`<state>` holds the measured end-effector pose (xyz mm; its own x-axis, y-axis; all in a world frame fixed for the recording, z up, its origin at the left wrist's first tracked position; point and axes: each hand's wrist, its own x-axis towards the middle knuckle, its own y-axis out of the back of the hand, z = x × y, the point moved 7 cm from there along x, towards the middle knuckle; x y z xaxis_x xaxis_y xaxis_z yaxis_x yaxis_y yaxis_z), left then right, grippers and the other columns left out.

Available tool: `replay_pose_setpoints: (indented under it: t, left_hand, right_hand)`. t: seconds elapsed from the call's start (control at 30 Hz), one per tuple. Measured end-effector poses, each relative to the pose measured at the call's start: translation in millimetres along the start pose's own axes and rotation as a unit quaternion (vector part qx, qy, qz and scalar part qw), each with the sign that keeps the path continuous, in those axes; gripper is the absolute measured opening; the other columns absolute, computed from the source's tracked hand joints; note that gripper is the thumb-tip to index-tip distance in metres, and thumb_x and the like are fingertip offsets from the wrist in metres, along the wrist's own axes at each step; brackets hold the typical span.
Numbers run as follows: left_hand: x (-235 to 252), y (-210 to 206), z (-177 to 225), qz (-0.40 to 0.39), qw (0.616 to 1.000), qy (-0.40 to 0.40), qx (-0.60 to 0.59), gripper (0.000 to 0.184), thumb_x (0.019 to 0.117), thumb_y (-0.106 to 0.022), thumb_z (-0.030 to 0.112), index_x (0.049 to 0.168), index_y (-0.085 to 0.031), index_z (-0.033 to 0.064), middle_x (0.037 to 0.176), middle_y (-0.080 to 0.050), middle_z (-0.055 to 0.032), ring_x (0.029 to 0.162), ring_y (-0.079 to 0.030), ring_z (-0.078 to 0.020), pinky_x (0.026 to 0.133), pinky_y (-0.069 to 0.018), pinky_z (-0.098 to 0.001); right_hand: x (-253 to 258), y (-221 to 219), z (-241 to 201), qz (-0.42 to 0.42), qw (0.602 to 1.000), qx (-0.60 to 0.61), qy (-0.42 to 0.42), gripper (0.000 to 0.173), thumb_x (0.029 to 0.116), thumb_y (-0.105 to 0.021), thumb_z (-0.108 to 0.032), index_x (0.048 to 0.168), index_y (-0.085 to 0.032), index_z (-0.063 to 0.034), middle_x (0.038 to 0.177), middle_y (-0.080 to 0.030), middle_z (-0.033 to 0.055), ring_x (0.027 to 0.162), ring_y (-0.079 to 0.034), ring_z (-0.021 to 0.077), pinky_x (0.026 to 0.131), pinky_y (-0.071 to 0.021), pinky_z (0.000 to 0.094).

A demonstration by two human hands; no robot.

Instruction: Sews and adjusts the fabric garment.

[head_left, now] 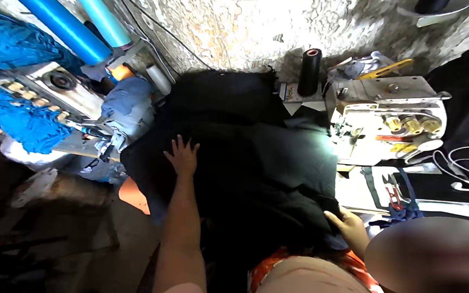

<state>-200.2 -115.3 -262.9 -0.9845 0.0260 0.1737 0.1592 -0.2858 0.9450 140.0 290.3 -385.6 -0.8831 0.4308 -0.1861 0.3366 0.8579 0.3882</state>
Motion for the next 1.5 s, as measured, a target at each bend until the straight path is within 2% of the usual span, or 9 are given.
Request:
replay_pose_setpoints:
  t: [0.17, 0.33, 0.47, 0.63, 0.83, 0.93, 1.2, 1.4, 1.5]
  left_hand:
    - [-15, 31, 17, 0.059, 0.994, 0.030, -0.087, 0.084, 0.0986, -0.067, 0.021, 0.163, -0.017, 0.0042, 0.166, -0.013, -0.0320, 0.153, -0.013, -0.0529, 0.113, -0.0035, -0.0801]
    - [-144, 25, 131, -0.005, 0.937, -0.315, -0.152, 0.031, 0.1023, -0.060, 0.024, 0.114, -0.074, -0.0004, 0.141, -0.060, -0.0218, 0.140, -0.050, -0.0394, 0.116, -0.0401, -0.0530]
    - [-189, -52, 145, -0.205, 0.900, -0.381, -0.060, 0.041, 0.1012, -0.062, 0.021, 0.140, -0.063, 0.0108, 0.155, -0.050, -0.0139, 0.148, -0.040, -0.0361, 0.119, -0.0305, -0.0612]
    - [-177, -71, 115, -0.055, 0.880, -0.470, -0.043, 0.033, 0.0997, -0.058, 0.010, 0.129, -0.072, 0.0107, 0.139, -0.065, -0.0137, 0.132, -0.059, -0.0380, 0.107, -0.0458, -0.0614]
    - [-152, -50, 134, -0.122, 0.905, -0.355, -0.202, 0.026, 0.1034, -0.055, 0.011, 0.109, -0.074, -0.0061, 0.113, -0.075, -0.0188, 0.118, -0.068, -0.0368, 0.115, -0.0344, -0.0647]
    - [-136, -50, 138, -0.284, 0.899, -0.302, -0.139, 0.031, 0.1062, -0.053, 0.015, 0.126, -0.069, -0.0023, 0.133, -0.068, -0.0182, 0.133, -0.059, -0.0333, 0.123, -0.0241, -0.0577]
    - [-128, -51, 108, -0.288, 0.904, -0.265, -0.170, 0.030, 0.1052, -0.053, 0.014, 0.123, -0.073, 0.0003, 0.142, -0.062, -0.0156, 0.146, -0.043, -0.0355, 0.125, -0.0170, -0.0579]
    - [-103, -20, 112, -0.184, 0.923, -0.001, -0.338, 0.034, 0.1107, -0.043, 0.019, 0.124, -0.061, -0.0067, 0.121, -0.064, -0.0190, 0.112, -0.059, -0.0218, 0.101, -0.0455, -0.0457]
    - [-103, 28, 153, -0.116, 0.929, -0.086, -0.341, 0.028, 0.1099, -0.045, 0.019, 0.117, -0.061, -0.0031, 0.101, -0.064, -0.0087, 0.090, -0.059, -0.0087, 0.085, -0.0499, -0.0318]
  right_hand:
    - [-15, 11, 41, -0.022, 0.991, -0.129, -0.037, 0.022, 0.1030, -0.060, -0.013, 0.112, -0.069, 0.0039, 0.094, -0.073, 0.0200, 0.088, -0.071, 0.0348, 0.084, -0.0520, 0.0597]
    - [-32, 44, 50, 0.056, 0.982, -0.179, -0.015, 0.029, 0.1007, -0.063, -0.017, 0.122, -0.068, 0.0030, 0.102, -0.071, 0.0296, 0.093, -0.069, 0.0515, 0.082, -0.0468, 0.0735]
    - [-46, 72, 28, 0.199, 0.942, -0.257, 0.088, 0.055, 0.0962, -0.065, -0.036, 0.133, -0.063, 0.0040, 0.113, -0.069, 0.0309, 0.096, -0.068, 0.0538, 0.078, -0.0493, 0.0720]
    - [-50, 81, -2, 0.273, 0.893, -0.283, 0.219, 0.052, 0.0960, -0.059, -0.039, 0.116, -0.070, 0.0073, 0.118, -0.069, 0.0298, 0.111, -0.064, 0.0535, 0.095, -0.0493, 0.0618]
    - [27, 58, -50, 0.112, 0.988, -0.025, 0.108, 0.032, 0.1021, -0.059, -0.015, 0.124, -0.064, 0.0079, 0.120, -0.068, 0.0235, 0.110, -0.068, 0.0264, 0.096, -0.0547, 0.0400]
    - [79, 35, -57, 0.030, 0.984, 0.177, -0.002, 0.020, 0.1047, -0.057, -0.014, 0.112, -0.064, 0.0024, 0.090, -0.062, 0.0049, 0.074, -0.057, 0.0057, 0.069, -0.0497, 0.0229]
    - [90, 10, -50, -0.031, 0.977, 0.208, -0.017, 0.022, 0.1063, -0.054, -0.017, 0.113, -0.063, 0.0013, 0.092, -0.066, 0.0091, 0.083, -0.065, 0.0118, 0.078, -0.0555, 0.0327]
    - [87, 15, -56, -0.028, 0.979, 0.201, -0.001, 0.020, 0.1058, -0.055, -0.016, 0.113, -0.063, 0.0009, 0.090, -0.067, 0.0071, 0.082, -0.065, 0.0092, 0.077, -0.0558, 0.0304]
    - [93, 18, -65, -0.002, 0.976, 0.216, -0.024, 0.030, 0.1063, -0.055, -0.025, 0.121, -0.062, 0.0001, 0.100, -0.066, 0.0103, 0.089, -0.063, 0.0130, 0.083, -0.0541, 0.0358]
